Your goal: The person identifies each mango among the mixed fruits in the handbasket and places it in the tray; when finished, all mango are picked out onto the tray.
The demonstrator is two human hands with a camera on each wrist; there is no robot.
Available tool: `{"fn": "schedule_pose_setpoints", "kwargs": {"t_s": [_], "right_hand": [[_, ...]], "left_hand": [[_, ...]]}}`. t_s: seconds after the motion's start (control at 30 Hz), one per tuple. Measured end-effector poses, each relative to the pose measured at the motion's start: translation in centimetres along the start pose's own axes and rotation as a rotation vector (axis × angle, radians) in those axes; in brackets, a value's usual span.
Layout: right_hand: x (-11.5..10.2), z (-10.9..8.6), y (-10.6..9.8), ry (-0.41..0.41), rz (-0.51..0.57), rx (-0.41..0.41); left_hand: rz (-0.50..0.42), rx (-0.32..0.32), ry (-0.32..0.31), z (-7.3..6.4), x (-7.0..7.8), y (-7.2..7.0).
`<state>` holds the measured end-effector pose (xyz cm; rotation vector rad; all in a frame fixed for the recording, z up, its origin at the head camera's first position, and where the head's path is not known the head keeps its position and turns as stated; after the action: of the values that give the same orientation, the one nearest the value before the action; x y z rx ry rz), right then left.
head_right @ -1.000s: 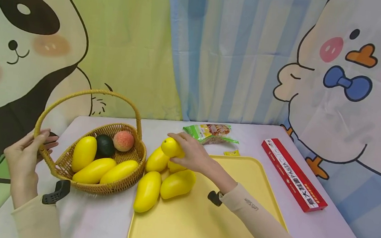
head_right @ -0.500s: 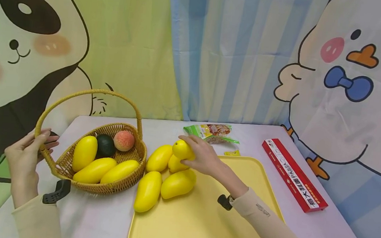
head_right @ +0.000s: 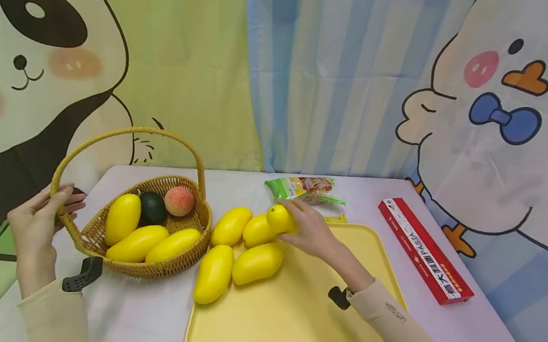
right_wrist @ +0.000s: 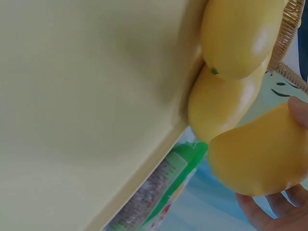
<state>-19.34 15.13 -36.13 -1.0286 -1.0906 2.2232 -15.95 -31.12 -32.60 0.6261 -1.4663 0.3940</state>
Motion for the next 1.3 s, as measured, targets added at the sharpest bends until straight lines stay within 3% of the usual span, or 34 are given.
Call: {"fn": "schedule_pose_setpoints", "kwargs": {"t_s": [0.2,0.53,0.97,1.3], "right_hand": [[0.9,-0.7,-0.2,0.044,-0.029,-0.020],[1.9,-1.5,-0.4,0.033,-0.105,-0.044],[3.2,-2.8,0.8,-0.083,-0.246,-0.096],[3.5,-2.6,1.7,-0.111,-0.333,-0.162]], "left_hand": [[-0.001,0.001,-0.001,0.0,0.0,0.0],[-0.002,0.002,0.000,-0.1,0.1,0.0],[0.005,0.001,0.010,-0.2,-0.1,0.0],[0.017,-0.001,0.015,-0.2,-0.1,0.0]]}}
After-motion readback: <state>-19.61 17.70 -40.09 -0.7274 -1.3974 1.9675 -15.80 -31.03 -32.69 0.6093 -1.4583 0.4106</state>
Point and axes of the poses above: each hand's wrist, its own z-axis towards the middle knuckle, its own y-axis out of the palm, x = y × z, the point moved 1 cm from there along z, towards the middle knuckle, and after that the axes turned 6 degrees about z, right-handed, at the moved point
